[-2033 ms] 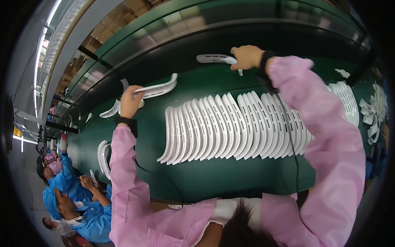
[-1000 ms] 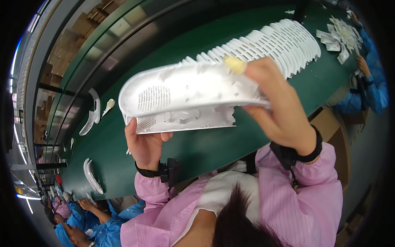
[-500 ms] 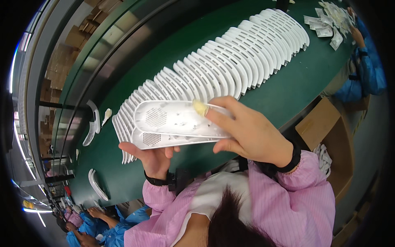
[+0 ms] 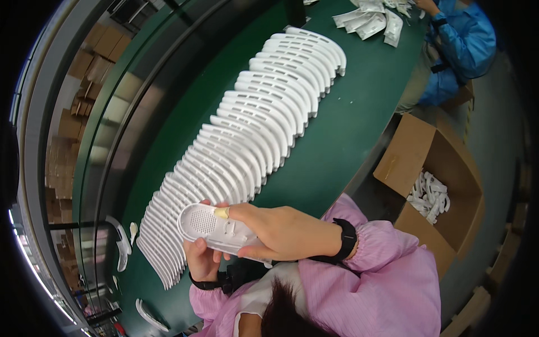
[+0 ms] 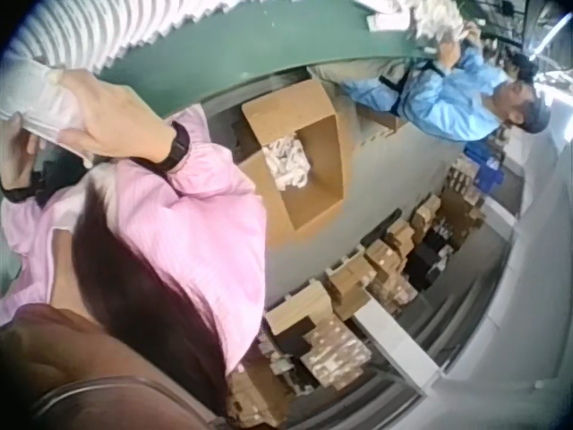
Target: Assembling and sorting white plastic components on a factory assembly line.
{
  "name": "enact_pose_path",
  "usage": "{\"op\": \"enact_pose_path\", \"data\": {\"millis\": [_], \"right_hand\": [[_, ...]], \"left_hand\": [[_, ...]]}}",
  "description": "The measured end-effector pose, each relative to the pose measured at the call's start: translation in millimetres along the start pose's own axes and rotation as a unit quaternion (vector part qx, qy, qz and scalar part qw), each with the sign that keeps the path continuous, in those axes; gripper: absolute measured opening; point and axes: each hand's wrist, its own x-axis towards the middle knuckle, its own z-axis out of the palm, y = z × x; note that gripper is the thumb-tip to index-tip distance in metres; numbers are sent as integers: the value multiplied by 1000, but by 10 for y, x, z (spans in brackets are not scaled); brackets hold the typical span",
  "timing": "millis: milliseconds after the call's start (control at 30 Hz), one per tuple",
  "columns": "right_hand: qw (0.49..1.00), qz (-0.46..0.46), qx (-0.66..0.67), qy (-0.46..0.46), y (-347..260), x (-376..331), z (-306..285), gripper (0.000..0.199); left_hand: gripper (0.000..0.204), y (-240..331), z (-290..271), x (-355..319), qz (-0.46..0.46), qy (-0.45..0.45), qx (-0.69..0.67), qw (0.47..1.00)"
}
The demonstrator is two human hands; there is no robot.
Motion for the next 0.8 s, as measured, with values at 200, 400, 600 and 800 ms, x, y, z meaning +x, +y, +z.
{"op": "enact_pose_path", "data": {"millis": [200,400,600,800], "right_hand": [[998,-30,33,35,90,45,-231,78],[999,8,19,36,193,10,-364,84],[993,85,56,66,258,-39,-417,77],[956,137,236,109,424,-177,-842,76]], "left_hand": [[83,63,117,180,33,4,23,999],[74,134,177,398,118,41,-27,992],[79,75,278,468,82,95,-6,992],[97,124,361,455,92,29,164,982]]}}
